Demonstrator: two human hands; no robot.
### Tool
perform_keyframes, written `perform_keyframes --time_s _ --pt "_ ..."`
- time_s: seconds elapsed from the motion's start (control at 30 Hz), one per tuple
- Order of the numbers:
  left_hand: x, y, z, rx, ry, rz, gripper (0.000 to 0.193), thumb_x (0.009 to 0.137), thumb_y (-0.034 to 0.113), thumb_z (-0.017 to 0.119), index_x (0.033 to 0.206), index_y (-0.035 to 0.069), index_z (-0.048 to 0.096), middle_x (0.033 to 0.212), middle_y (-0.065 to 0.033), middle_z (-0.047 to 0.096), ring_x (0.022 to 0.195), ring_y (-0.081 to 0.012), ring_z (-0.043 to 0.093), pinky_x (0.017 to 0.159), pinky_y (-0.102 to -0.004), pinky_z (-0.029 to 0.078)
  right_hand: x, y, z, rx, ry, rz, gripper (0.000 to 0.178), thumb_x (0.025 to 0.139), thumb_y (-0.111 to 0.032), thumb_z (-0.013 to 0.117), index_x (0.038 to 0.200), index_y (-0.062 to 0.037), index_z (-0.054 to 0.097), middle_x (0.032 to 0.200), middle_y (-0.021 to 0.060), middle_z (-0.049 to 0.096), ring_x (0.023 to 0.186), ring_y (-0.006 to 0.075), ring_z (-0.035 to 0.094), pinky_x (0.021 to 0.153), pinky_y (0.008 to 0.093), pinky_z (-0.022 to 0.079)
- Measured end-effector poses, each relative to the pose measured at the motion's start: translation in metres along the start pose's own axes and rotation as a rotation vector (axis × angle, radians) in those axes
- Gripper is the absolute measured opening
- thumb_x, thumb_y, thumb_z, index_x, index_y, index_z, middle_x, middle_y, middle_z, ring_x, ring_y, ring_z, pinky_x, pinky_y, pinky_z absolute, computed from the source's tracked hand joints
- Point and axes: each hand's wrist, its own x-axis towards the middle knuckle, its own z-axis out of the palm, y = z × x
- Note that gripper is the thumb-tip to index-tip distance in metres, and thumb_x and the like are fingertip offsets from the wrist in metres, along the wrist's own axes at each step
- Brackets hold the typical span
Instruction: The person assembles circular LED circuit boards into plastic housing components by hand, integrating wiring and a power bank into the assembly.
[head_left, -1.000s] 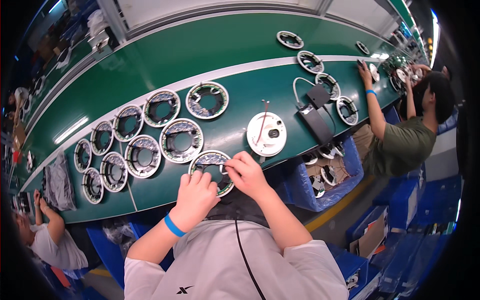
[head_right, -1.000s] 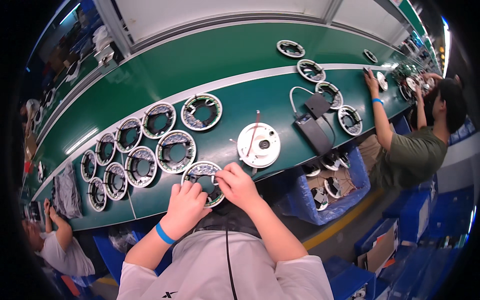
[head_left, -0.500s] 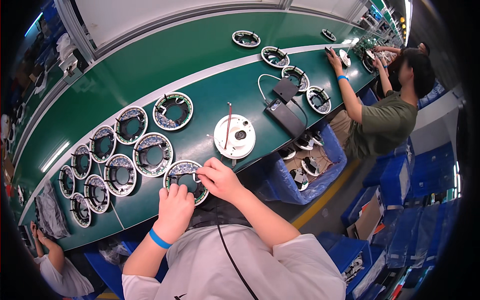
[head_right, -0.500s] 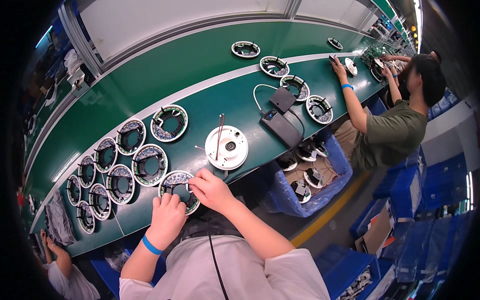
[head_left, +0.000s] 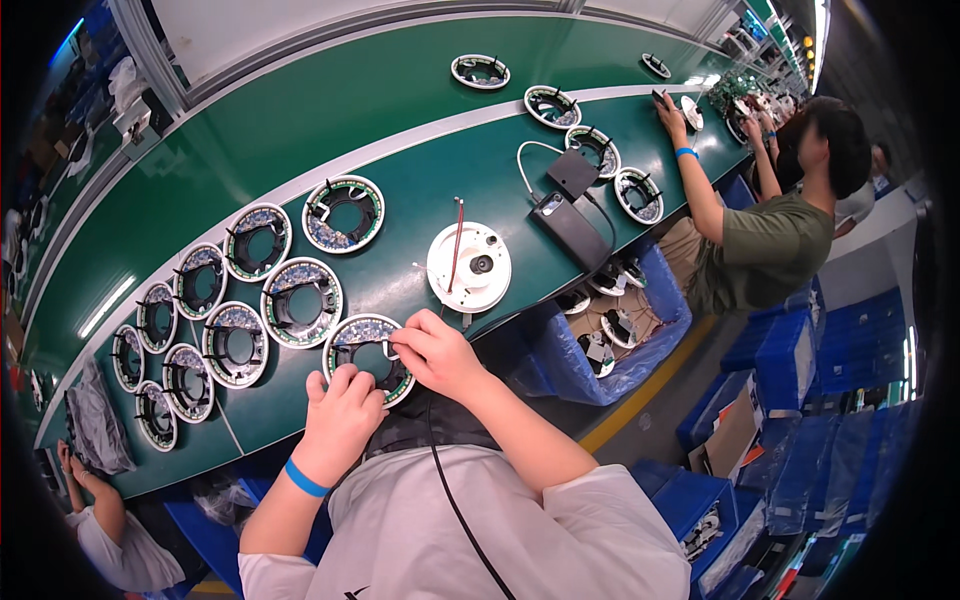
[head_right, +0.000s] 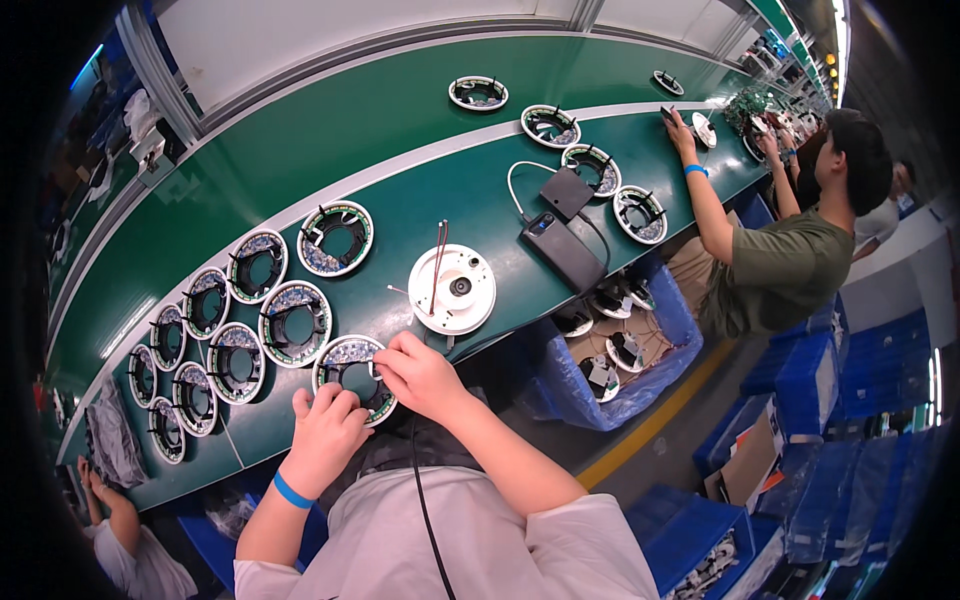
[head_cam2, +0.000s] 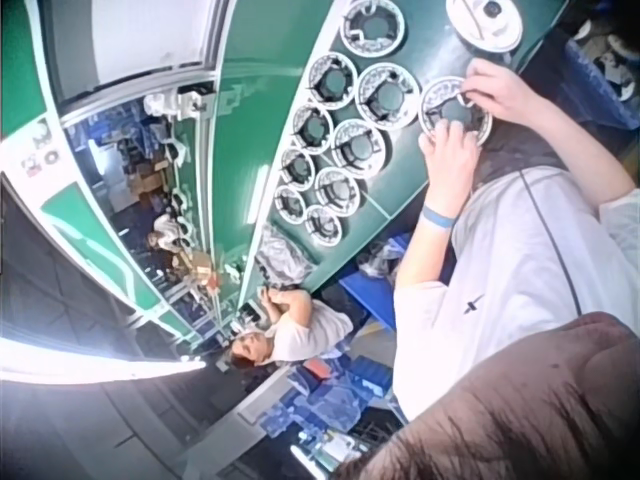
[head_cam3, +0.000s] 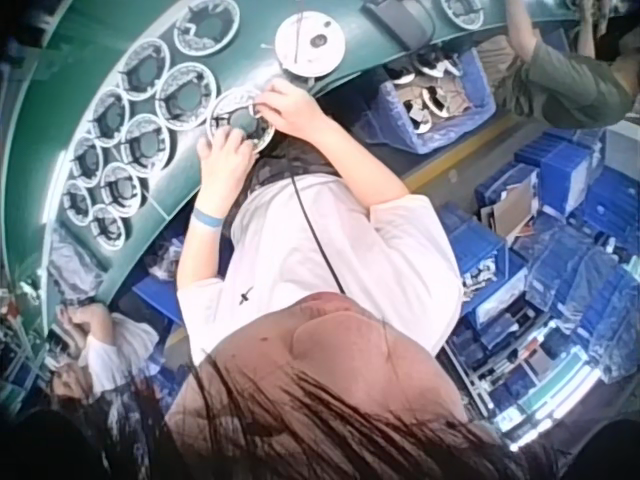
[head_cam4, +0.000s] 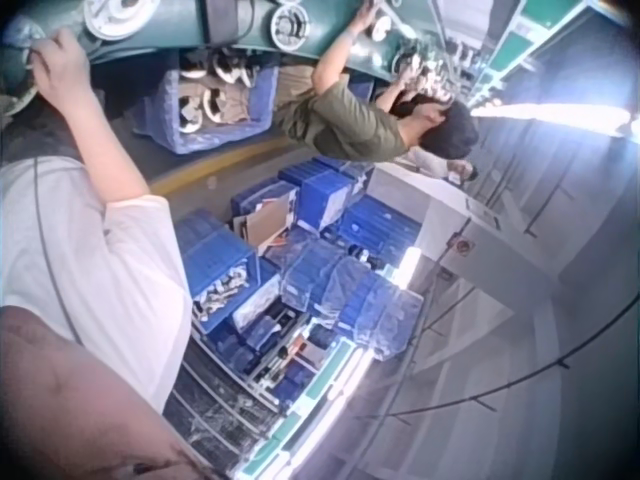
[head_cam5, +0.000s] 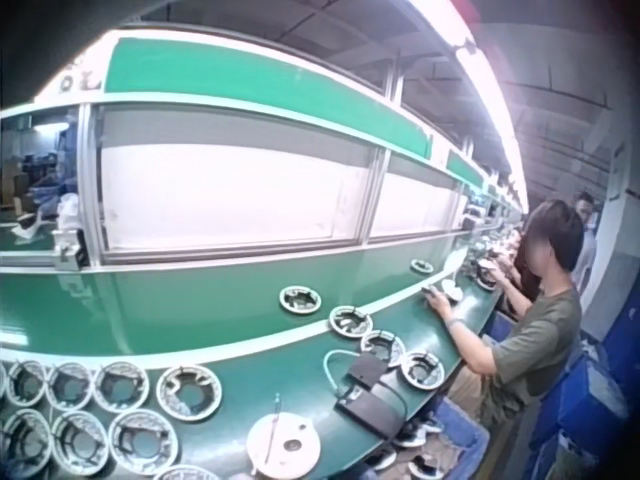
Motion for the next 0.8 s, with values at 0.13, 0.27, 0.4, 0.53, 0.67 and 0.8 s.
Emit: perform_keyframes --time_s 0.13,0.27,0.4,0.53,0.67,0.8 --pt "-0.003 -0.004 0.001 -0.011 0.003 0.009 0.032 0.069 0.024 0.087 0.098 0.016 0.074 0.104 0.0030 0.063 0.115 -0.0199 0.057 0.098 -0.0492 0.033 0.001 0.000 0.004 0.001 0.004 0.003 0.017 0.088 -0.004 0.076 0.104 -0.0042 0.072 0.092 0.0090 0.060 0.074 0.0258 0.065 0.065 0.0361 0.053" --pt "-0.005 0.001 0.001 -0.036 -0.001 -0.040 0.034 0.071 0.022 0.085 0.102 0.014 0.073 0.102 0.0025 0.064 0.111 -0.0201 0.059 0.096 -0.0487 0.036 0.002 -0.004 0.005 0.020 -0.037 0.025 0.017 0.088 -0.005 0.076 0.104 -0.0048 0.072 0.094 0.0096 0.061 0.076 0.0273 0.066 0.066 0.0373 0.054" --pt "-0.004 0.002 0.005 0.000 -0.043 0.018 0.029 0.078 0.023 0.079 0.104 0.013 0.073 0.099 0.0010 0.062 0.107 -0.0199 0.059 0.092 -0.0469 0.037 -0.004 0.000 0.001 -0.016 -0.002 0.049 0.016 0.087 -0.003 0.077 0.102 -0.0054 0.073 0.093 0.0105 0.063 0.075 0.0276 0.066 0.065 0.0371 0.054" --pt "-0.007 0.002 0.007 0.009 -0.041 0.013 0.027 0.081 0.021 0.076 0.105 0.011 0.073 0.098 -0.0010 0.060 0.106 -0.0205 0.059 0.091 -0.0442 0.038 -0.004 -0.001 0.001 -0.030 -0.013 0.051 0.018 0.085 0.000 0.078 0.102 -0.0045 0.074 0.093 0.0099 0.062 0.073 0.0261 0.066 0.064 0.0363 0.053" --pt "-0.007 0.003 0.009 0.032 0.001 0.035 0.023 0.082 0.019 0.071 0.103 0.010 0.073 0.097 -0.0015 0.059 0.110 -0.0207 0.058 0.093 -0.0439 0.039 -0.004 0.000 0.001 0.009 -0.025 0.073 0.018 0.085 0.002 0.078 0.101 -0.0029 0.074 0.092 0.0105 0.062 0.073 0.0251 0.065 0.063 0.0350 0.053" --pt "-0.009 -0.003 0.011 0.024 -0.010 0.032 0.025 0.083 0.020 0.075 0.106 0.012 0.073 0.102 -0.0008 0.060 0.114 -0.0213 0.058 0.096 -0.0461 0.037 0.003 0.000 0.000 0.018 -0.022 0.066 0.017 0.085 0.002 0.077 0.101 -0.0029 0.074 0.091 0.0102 0.062 0.072 0.0245 0.065 0.062 0.0342 0.052"
